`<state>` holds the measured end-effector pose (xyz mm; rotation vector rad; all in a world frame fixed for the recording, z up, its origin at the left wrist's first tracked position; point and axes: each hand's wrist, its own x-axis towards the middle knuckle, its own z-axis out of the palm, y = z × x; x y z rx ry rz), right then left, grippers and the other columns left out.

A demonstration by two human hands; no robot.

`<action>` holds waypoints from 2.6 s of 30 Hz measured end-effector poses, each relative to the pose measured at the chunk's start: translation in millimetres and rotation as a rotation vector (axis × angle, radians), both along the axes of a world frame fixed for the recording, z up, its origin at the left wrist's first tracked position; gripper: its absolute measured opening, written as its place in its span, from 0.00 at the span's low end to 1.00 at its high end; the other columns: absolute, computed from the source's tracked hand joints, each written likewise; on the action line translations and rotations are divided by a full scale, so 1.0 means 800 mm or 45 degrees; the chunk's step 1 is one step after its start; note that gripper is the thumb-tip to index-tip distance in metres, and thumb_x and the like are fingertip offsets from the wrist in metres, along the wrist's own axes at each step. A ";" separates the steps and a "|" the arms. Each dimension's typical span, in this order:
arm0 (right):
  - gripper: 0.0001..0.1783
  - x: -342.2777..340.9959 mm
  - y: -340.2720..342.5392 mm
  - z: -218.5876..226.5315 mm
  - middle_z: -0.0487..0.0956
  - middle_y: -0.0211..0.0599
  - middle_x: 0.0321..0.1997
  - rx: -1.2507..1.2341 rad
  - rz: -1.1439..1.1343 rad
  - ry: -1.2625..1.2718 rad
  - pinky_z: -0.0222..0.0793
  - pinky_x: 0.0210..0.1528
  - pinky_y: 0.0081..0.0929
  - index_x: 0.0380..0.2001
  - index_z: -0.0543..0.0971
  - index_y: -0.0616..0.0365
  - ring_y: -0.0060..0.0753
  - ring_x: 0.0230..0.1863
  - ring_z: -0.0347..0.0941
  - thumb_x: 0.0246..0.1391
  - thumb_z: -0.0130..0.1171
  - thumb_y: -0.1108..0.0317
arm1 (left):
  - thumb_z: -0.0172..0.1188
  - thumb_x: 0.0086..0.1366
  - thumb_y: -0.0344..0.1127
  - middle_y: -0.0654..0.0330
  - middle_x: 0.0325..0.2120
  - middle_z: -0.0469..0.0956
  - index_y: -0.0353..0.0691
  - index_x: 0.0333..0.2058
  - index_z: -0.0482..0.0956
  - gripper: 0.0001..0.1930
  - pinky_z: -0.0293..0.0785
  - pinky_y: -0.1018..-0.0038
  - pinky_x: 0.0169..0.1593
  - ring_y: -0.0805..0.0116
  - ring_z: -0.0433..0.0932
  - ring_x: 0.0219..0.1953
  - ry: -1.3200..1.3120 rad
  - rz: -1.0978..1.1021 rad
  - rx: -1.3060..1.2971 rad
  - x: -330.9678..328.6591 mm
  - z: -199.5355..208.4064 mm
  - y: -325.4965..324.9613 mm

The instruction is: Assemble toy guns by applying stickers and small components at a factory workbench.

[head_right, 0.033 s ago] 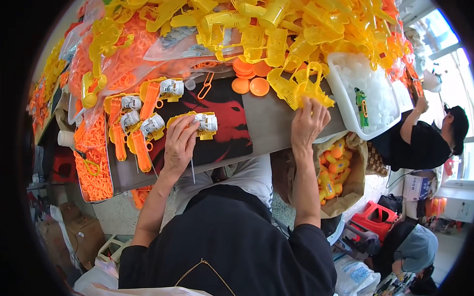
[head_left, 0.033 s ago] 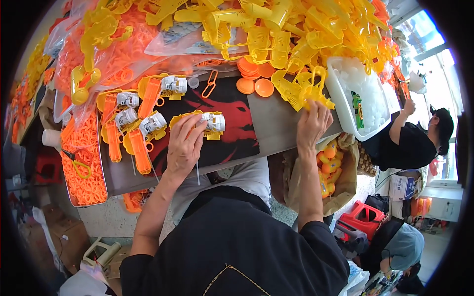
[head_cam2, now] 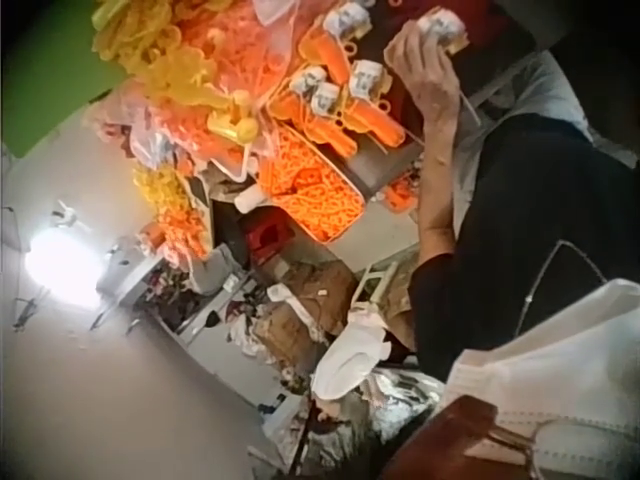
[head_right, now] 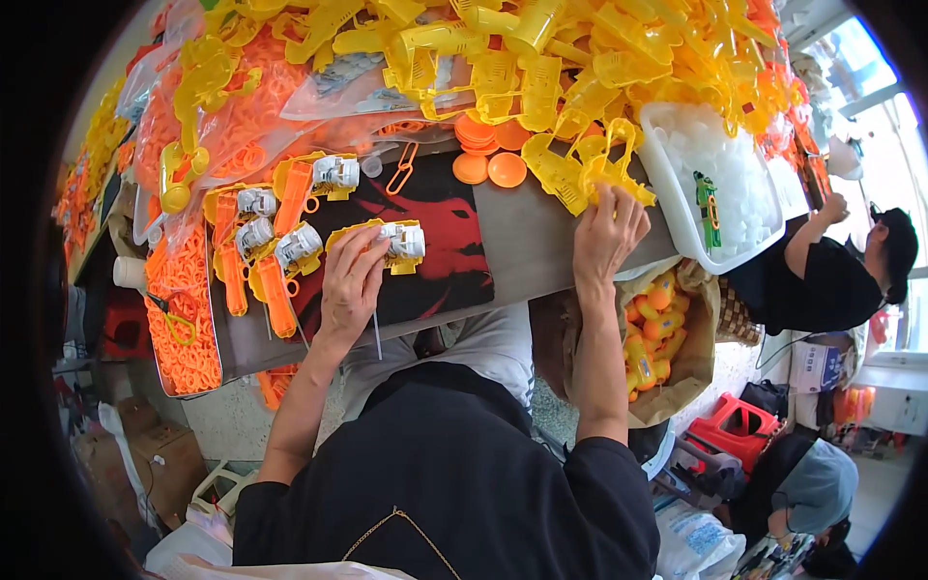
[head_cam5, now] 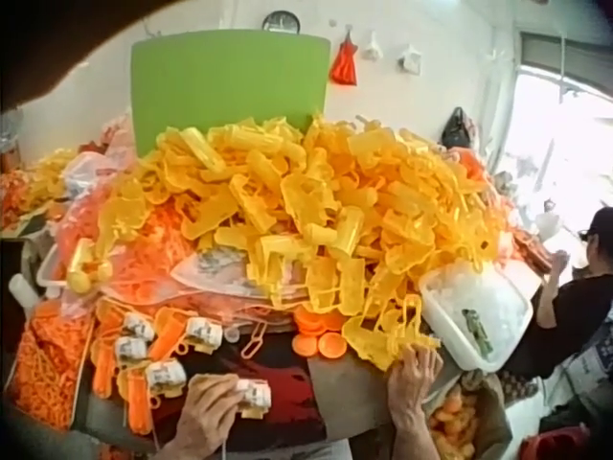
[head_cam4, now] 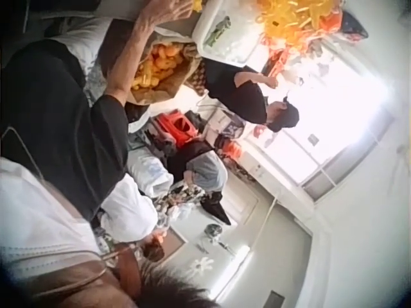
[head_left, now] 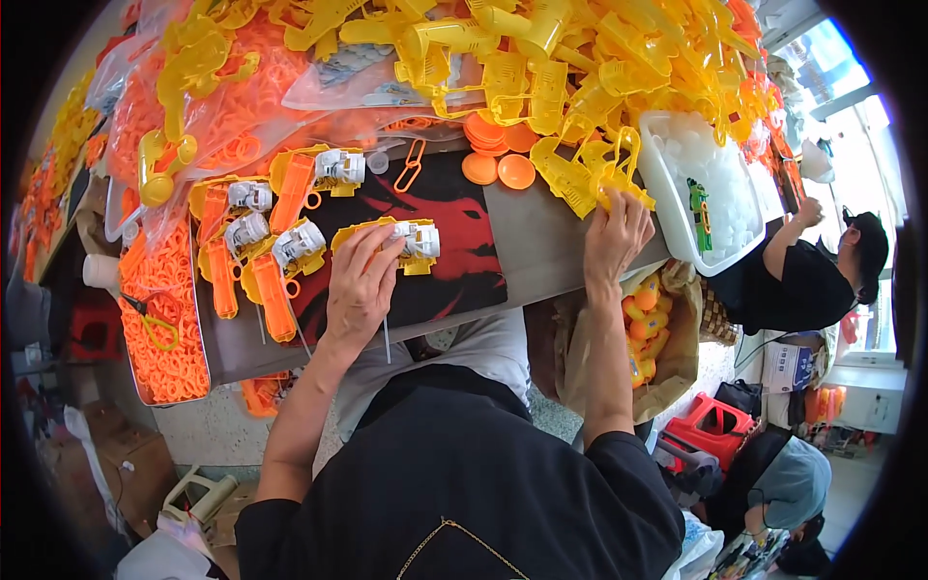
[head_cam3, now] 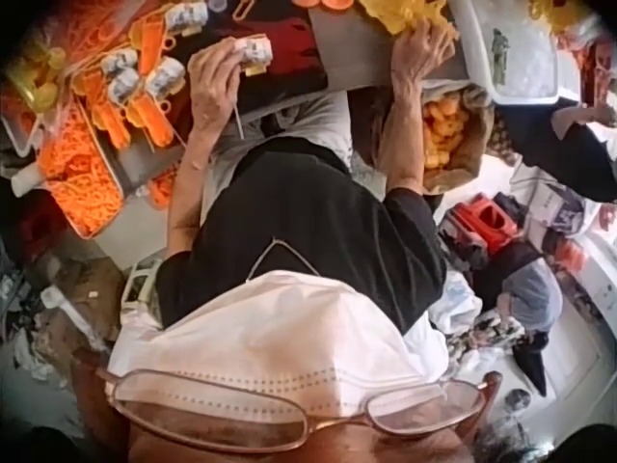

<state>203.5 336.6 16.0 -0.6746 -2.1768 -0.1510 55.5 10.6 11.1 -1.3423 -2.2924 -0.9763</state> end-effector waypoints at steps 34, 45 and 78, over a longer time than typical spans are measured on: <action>0.18 -0.076 -0.063 0.032 0.80 0.44 0.47 0.151 0.764 -0.065 0.71 0.54 0.46 0.44 0.77 0.63 0.54 0.48 0.76 0.49 0.65 0.83 | 0.68 0.58 0.29 0.60 0.56 0.76 0.42 0.50 0.81 0.19 0.70 0.60 0.63 0.58 0.72 0.61 0.001 0.090 0.012 0.003 -0.003 -0.008; 0.16 -0.362 -0.223 0.168 0.80 0.39 0.45 0.439 1.292 0.114 0.70 0.50 0.42 0.44 0.77 0.57 0.47 0.47 0.74 0.49 0.63 0.77 | 0.65 0.58 0.29 0.59 0.57 0.71 0.43 0.53 0.76 0.23 0.67 0.59 0.64 0.57 0.69 0.62 -0.019 0.001 0.072 0.002 -0.013 -0.010; 0.10 -0.054 0.052 0.003 0.77 0.35 0.45 -0.168 0.185 -0.133 0.64 0.56 0.41 0.40 0.86 0.52 0.42 0.52 0.71 0.55 0.63 0.73 | 0.65 0.61 0.23 0.58 0.55 0.78 0.39 0.50 0.82 0.17 0.71 0.61 0.62 0.55 0.74 0.59 -0.101 0.015 0.045 0.002 0.001 -0.002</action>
